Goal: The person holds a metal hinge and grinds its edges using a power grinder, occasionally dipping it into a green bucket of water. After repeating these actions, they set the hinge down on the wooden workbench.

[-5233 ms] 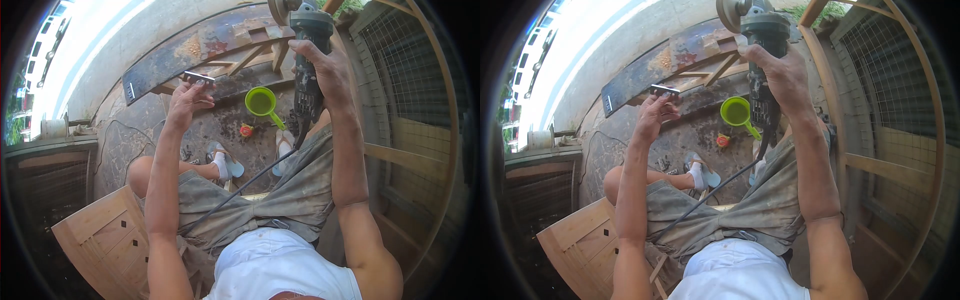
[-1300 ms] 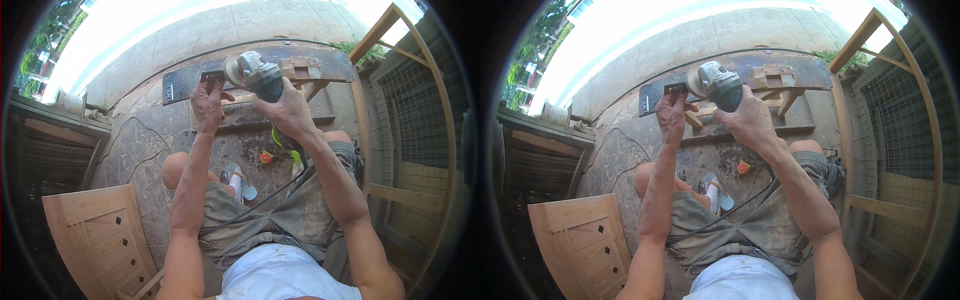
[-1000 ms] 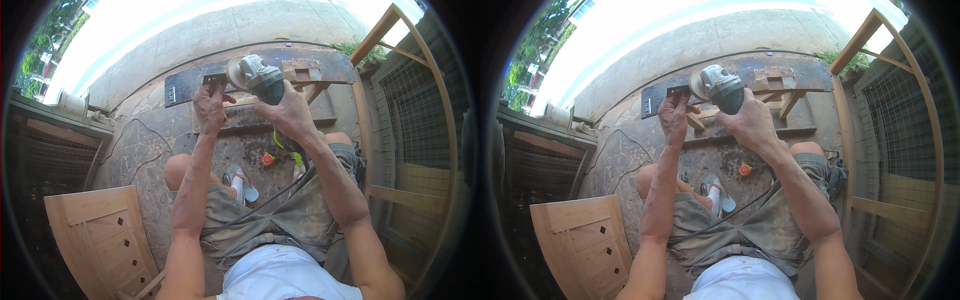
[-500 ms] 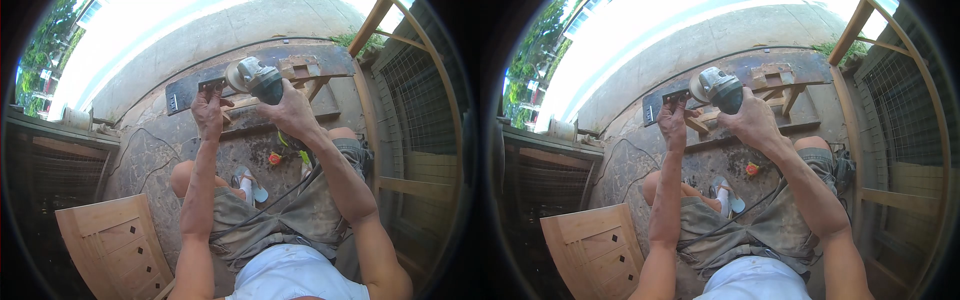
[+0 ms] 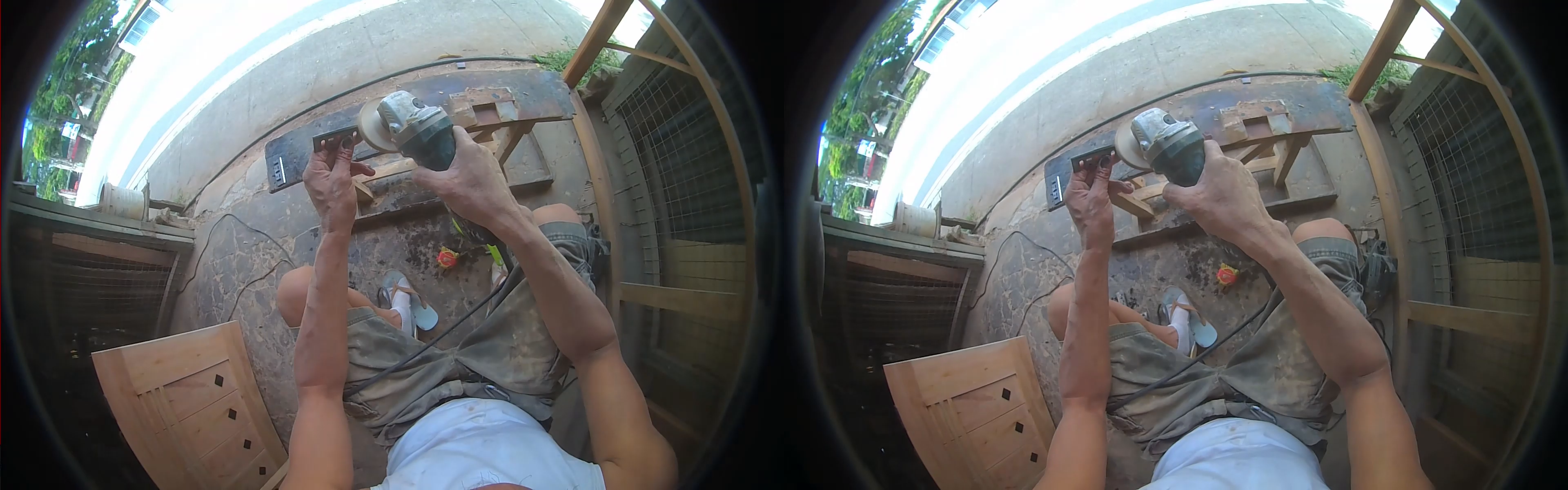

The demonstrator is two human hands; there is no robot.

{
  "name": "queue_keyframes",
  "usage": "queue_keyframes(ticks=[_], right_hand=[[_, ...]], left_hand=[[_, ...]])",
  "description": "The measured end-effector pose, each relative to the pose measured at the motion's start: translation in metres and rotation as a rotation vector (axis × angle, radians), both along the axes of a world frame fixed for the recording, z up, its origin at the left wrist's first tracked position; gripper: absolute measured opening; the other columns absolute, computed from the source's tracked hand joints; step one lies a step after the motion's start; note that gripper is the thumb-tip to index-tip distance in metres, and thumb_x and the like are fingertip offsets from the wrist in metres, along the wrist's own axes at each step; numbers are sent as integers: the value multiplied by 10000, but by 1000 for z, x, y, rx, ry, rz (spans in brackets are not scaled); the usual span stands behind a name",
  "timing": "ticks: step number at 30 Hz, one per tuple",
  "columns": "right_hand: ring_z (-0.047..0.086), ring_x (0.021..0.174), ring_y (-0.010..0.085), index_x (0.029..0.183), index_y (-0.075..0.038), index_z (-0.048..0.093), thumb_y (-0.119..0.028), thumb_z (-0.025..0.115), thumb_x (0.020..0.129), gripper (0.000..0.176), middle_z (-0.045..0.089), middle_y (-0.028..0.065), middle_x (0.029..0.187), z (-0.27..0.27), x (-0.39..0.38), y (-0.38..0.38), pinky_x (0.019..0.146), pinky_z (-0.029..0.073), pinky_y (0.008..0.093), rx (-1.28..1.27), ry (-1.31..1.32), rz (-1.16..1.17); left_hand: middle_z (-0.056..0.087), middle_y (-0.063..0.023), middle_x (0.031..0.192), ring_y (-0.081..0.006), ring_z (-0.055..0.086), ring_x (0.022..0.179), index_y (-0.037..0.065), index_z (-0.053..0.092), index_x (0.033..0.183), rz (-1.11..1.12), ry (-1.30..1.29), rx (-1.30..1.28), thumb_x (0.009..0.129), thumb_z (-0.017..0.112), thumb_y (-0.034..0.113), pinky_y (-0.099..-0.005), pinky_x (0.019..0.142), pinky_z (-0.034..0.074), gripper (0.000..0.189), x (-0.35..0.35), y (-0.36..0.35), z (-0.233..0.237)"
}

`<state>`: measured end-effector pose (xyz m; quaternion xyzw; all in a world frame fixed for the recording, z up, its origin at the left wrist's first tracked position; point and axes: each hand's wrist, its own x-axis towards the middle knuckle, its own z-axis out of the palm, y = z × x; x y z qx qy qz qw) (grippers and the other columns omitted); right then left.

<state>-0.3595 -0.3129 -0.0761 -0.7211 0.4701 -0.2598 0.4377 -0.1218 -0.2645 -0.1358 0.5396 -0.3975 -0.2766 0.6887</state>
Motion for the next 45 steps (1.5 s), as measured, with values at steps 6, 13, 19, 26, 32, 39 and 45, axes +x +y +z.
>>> queue_keyframes(ticks=[6,13,19,26,32,39,45], right_hand=[[786,1045,440,1286,112,634,-382,819,835,695,779,301,1067,3,0,0,975,596,503,10,21,1],[786,1045,440,1304,110,626,-378,827,846,700,780,300,1072,0,1,-1,972,598,505,-13,13,3],[789,1024,446,1316,115,616,-375,827,848,709,781,300,1055,7,1,2,958,603,509,28,12,27],[791,1006,446,1315,122,611,-369,825,840,716,781,294,1033,9,1,4,943,607,506,28,0,29],[792,1010,443,1284,122,625,-376,832,833,703,779,300,1034,4,-1,0,944,607,503,6,16,6],[790,1004,441,1274,123,628,-384,834,838,699,777,302,1038,6,1,4,947,606,504,-1,-10,18],[788,1015,442,1303,118,618,-387,829,844,714,777,298,1050,4,0,1,957,603,505,11,13,13]], left_hand=[[831,-119,1164,-165,767,729,0,724,1296,-14,2,3,1118,734,187,-295,587,634,258,1,0,-1],[837,-98,1133,-163,772,722,15,728,1284,-32,13,-6,1108,751,194,-295,644,629,252,-4,1,0],[826,-74,1118,-161,771,756,6,746,1255,-29,-27,39,1118,739,188,-298,632,634,228,-3,0,-5],[820,-69,1135,-153,766,796,4,753,1272,-47,-27,34,1124,730,178,-304,623,647,229,-5,-1,-6],[817,-63,1157,-151,768,834,15,760,1275,-27,-41,37,1130,722,183,-307,629,653,226,-3,-1,-6],[820,-63,995,-155,767,704,25,738,1214,-44,-6,32,1100,774,223,-294,662,605,231,-9,-2,-3],[818,-62,988,-156,765,700,28,736,1216,-21,-17,13,1103,773,230,-297,655,600,234,-4,-2,-5]])
